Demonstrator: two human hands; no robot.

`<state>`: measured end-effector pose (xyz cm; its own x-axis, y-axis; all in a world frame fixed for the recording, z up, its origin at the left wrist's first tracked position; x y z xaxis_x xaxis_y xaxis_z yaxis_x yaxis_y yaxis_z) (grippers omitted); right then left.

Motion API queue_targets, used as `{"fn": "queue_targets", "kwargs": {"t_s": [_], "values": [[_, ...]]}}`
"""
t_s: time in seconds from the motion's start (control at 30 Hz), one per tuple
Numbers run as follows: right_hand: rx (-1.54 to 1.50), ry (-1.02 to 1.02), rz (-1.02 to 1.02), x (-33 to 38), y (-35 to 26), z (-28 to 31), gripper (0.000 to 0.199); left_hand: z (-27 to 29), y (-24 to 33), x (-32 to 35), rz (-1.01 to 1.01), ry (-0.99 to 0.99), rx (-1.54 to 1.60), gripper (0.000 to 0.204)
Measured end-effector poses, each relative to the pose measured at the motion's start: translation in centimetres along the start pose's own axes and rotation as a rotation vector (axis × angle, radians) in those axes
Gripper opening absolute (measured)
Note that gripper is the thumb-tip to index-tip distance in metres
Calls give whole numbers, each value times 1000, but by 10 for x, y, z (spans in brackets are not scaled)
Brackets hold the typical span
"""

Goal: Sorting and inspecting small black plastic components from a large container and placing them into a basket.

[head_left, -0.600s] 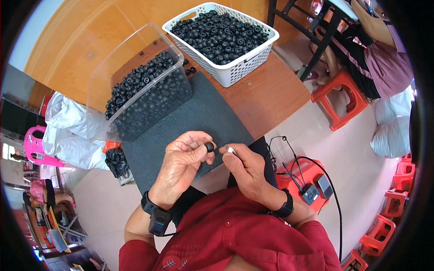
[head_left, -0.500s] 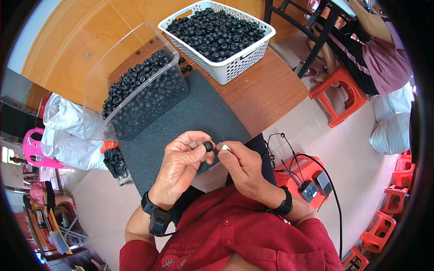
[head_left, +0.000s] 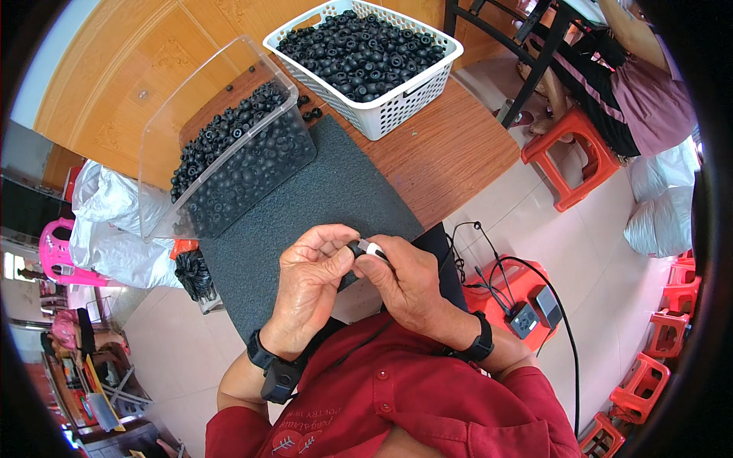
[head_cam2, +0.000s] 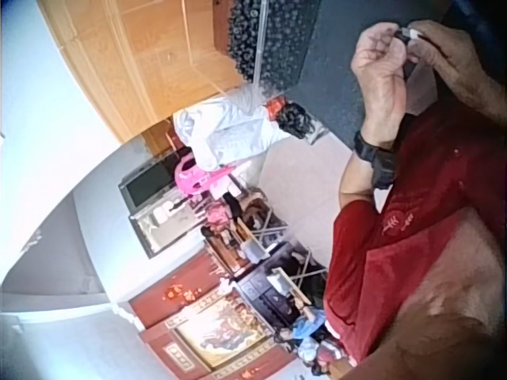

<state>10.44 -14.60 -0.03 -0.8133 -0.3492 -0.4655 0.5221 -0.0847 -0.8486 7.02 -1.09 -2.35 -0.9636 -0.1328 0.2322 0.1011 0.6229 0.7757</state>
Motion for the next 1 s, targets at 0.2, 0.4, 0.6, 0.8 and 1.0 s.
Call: {"fn": "queue_targets", "kwargs": {"t_s": [0.2,0.4,0.6,0.8,1.0], "values": [[205,49,119,0,-8,4,26,-1,-3,1,-12,-20,2,21],[311,74,226,0,-16,7,28,0,-11,2,16,10,61,17],[286,10,214,0,-15,5,22,1,-15,1,47,-2,94,15],[-263,6,-221,6,19,2,19,-5,-10,-2,3,-45,62,16],[-389,-29,-371,8,30,3,20,-7,-15,-7,-1,-31,-6,19]]}}
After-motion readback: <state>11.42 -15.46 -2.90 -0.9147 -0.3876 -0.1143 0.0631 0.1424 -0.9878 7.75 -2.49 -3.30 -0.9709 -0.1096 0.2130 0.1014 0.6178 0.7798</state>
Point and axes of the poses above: each hand's wrist, its own x-axis away from the middle knuckle, its own z-axis out of the back of the hand, y = z × x, the point moved 8 cm from there along -x, towards the middle knuckle, and after that the axes turned 4 degrees about x, right-handed, at the moved point
